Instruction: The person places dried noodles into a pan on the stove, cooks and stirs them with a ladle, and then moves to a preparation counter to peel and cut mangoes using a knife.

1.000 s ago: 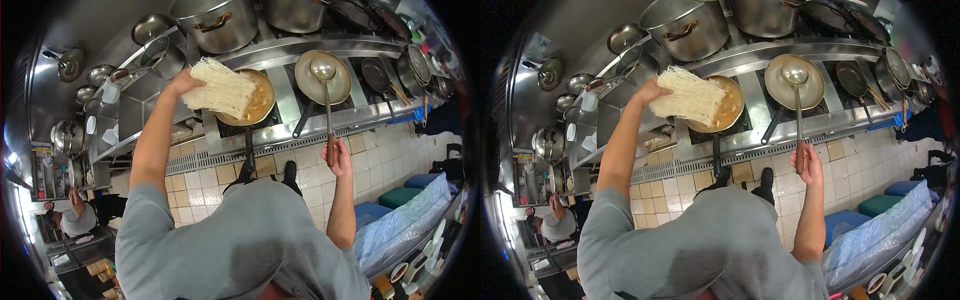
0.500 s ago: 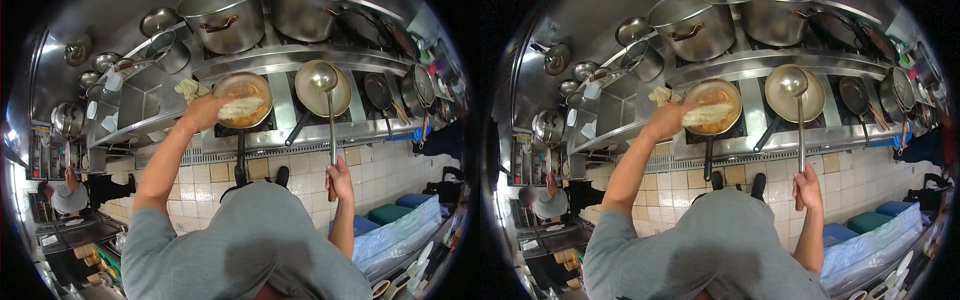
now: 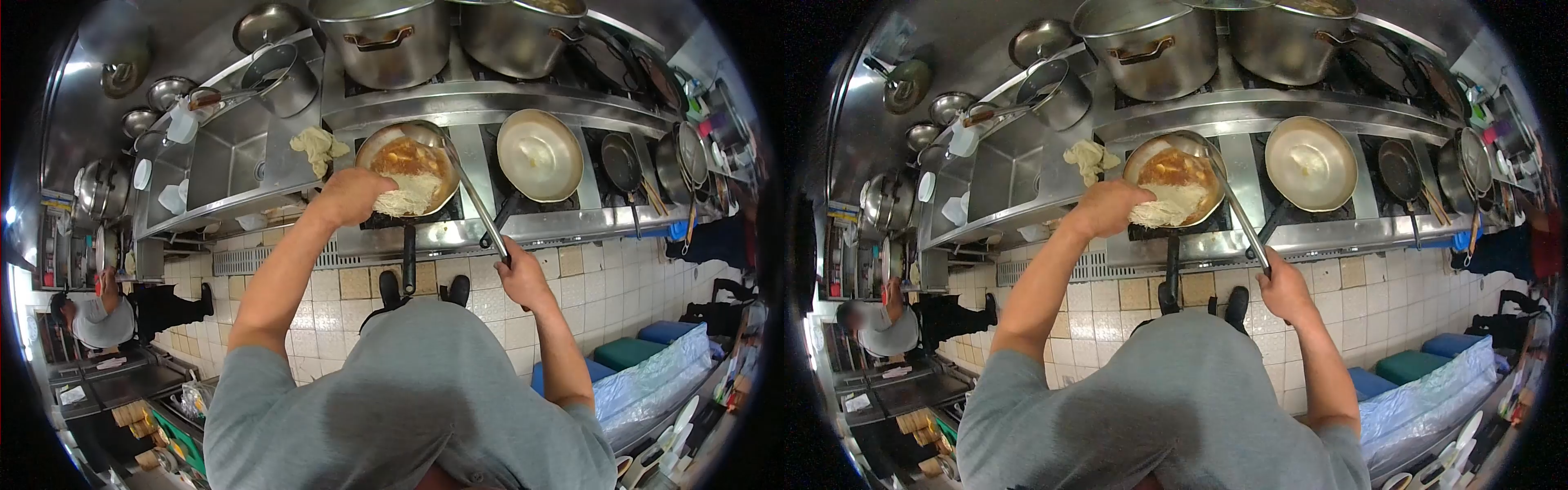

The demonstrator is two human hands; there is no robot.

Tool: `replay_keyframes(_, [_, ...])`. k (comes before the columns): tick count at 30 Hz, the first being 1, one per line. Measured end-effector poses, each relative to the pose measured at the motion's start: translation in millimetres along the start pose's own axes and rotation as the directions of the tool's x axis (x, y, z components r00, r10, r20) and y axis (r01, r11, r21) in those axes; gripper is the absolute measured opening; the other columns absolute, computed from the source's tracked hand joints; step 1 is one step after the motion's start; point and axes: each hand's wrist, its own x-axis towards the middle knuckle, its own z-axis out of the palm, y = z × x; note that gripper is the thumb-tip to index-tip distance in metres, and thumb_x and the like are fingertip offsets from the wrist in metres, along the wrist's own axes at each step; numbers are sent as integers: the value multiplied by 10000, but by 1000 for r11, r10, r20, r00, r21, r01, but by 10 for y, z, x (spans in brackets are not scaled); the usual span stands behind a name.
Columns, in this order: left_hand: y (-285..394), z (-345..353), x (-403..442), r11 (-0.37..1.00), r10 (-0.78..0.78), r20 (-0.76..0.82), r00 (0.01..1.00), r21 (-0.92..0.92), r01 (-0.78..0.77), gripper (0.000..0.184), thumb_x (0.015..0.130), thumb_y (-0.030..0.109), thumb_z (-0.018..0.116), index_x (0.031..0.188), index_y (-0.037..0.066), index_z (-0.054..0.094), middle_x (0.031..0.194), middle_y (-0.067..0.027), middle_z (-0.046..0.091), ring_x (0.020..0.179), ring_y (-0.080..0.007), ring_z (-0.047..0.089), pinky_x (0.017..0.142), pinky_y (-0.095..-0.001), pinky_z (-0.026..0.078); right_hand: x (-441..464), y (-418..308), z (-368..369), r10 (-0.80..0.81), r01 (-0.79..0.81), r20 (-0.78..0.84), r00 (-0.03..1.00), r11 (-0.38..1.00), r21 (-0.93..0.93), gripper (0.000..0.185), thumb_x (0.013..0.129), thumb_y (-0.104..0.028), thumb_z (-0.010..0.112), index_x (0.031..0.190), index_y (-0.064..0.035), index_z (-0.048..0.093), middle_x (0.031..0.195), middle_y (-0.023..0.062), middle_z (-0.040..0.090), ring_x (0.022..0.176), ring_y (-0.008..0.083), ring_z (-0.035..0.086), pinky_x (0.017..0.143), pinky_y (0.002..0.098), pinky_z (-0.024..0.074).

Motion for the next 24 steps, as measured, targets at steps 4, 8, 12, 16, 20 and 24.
replay_keyframes(4, [-63,83,44,999,34,15,999,-3,-34,471,726,-40,630,1131,194,690,1013,-118,716,957,-330,683,798,-456,549,219,227,301,-69,63,-54,996,992,-114,431,870,-68,617,1278,45,530,824,200,640,742,359,629,723,414,518])
replay_keyframes(8, [-116,153,33,999,34,-9,999,-32,-35,481,727,-45,627,1138,195,689,1015,-119,714,961,-335,681,798,-457,549,265,140,277,213,-369,347,913,793,484,313,900,-57,608,1197,31,560,741,72,586,550,176,571,507,310,482])
replay_keyframes(12, [-144,127,51,999,34,16,999,-37,-34,491,737,-43,614,1155,203,687,1018,-125,711,962,-338,679,793,-458,546,106,32,134,143,-330,336,931,723,608,245,914,-37,591,1153,14,572,714,12,542,490,92,501,441,252,421])
replay_keyframes(16, [-133,65,103,997,-39,51,998,-58,42,510,736,-38,605,1178,203,684,1028,-152,706,990,-351,665,839,-452,529,-174,-96,-151,125,-273,300,946,807,523,414,889,-5,609,1299,1,551,693,6,529,497,75,496,442,246,403])
replay_keyframes(20, [-62,-42,189,999,-26,69,997,-32,28,507,741,-33,606,1182,206,682,1032,-155,706,992,-353,666,844,-453,528,-275,-316,-263,174,-203,156,972,959,197,505,880,-56,632,1363,16,504,711,96,608,604,209,623,561,352,499])
replay_keyframes(24, [-8,-11,260,1000,-9,109,994,-3,9,495,753,-24,609,1183,210,682,1046,-147,708,998,-350,668,845,-459,530,-25,-3,-51,44,-39,39,998,991,-128,523,876,-89,622,1367,33,489,865,210,689,793,365,687,730,445,529])
